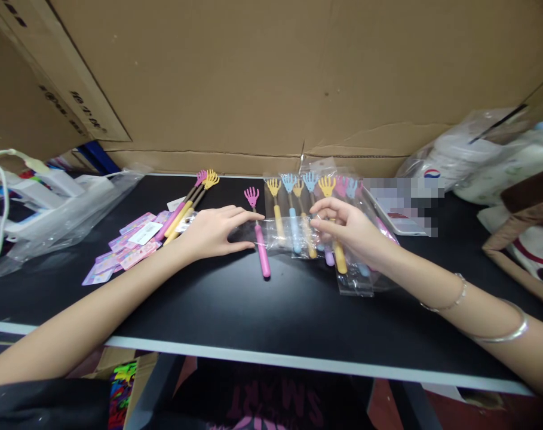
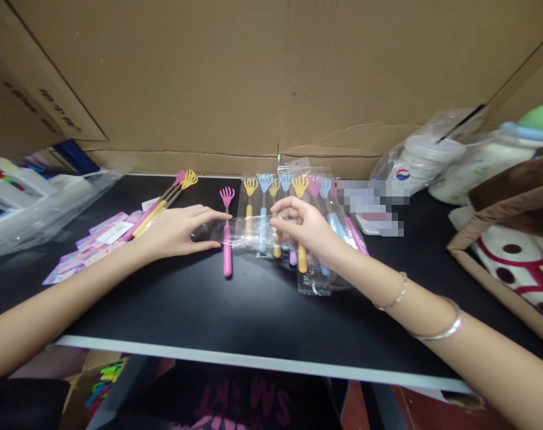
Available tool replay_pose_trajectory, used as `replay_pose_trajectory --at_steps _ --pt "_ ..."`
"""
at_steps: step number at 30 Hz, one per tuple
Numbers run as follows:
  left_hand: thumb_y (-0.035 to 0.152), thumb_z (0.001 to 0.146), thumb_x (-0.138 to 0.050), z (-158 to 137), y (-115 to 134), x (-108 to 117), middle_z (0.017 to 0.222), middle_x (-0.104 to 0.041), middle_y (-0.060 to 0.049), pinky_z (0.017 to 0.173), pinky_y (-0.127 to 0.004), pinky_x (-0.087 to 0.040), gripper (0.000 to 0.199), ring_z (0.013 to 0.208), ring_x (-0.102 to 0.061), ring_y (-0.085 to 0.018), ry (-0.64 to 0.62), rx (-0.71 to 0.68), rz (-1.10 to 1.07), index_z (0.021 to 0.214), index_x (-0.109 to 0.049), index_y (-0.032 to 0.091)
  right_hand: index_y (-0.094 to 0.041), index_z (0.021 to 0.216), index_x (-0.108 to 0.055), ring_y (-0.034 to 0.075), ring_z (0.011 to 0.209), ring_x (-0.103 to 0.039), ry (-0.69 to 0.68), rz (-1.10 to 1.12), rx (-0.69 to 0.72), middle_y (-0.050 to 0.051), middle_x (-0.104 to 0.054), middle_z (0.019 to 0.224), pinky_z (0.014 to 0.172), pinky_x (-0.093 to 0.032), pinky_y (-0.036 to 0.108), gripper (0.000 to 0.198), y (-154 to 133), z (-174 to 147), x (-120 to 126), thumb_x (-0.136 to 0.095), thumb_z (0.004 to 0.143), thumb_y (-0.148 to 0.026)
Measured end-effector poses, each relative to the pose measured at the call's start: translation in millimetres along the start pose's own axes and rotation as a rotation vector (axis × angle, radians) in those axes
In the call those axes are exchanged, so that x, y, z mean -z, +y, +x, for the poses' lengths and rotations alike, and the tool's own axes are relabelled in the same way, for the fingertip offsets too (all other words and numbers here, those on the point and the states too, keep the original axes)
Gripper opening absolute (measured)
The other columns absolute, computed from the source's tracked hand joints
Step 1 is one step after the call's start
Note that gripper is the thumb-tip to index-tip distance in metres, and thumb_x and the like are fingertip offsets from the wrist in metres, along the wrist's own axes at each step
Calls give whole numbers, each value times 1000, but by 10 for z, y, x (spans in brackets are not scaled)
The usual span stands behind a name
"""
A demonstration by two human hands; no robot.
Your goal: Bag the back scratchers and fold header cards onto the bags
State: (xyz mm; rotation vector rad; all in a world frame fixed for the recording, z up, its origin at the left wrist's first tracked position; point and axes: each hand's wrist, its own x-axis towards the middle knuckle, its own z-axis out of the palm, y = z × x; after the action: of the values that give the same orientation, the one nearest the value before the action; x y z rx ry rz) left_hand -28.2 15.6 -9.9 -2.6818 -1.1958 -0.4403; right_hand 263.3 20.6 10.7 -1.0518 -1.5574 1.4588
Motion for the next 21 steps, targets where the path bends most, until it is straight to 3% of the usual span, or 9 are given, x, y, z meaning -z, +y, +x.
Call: replay_pose_trajectory --at_steps 8,12,21 --pt "54 90 -60 3 -16 25 96 -71 -4 61 -23 -42 48 83 -67 -18 76 23 74 128 -60 26 -22 94 -57 11 65 -64 68 128 -64 -1 -64 83 57 -56 26 34 -2 29 35 -80 72 -32" --pt "56 91 -58 6 -25 41 105 -72 -5 67 -26 -45 49 92 -66 -20 60 27 89 129 -60 26 -23 100 -59 13 76 -67 49 187 -63 0 -69 91 75 -58 31 34 -22 8 19 -79 75 -33" --pt "56 93 -54 -2 -49 82 109 -72 -5 72 -28 -47 48 97 -66 -21 37 65 125 131 -60 28 -25 109 -61 19 93 -71 4 199 -80 4 -74 103 94 -55 40 27 -69 -14 -27 -69 84 -33"
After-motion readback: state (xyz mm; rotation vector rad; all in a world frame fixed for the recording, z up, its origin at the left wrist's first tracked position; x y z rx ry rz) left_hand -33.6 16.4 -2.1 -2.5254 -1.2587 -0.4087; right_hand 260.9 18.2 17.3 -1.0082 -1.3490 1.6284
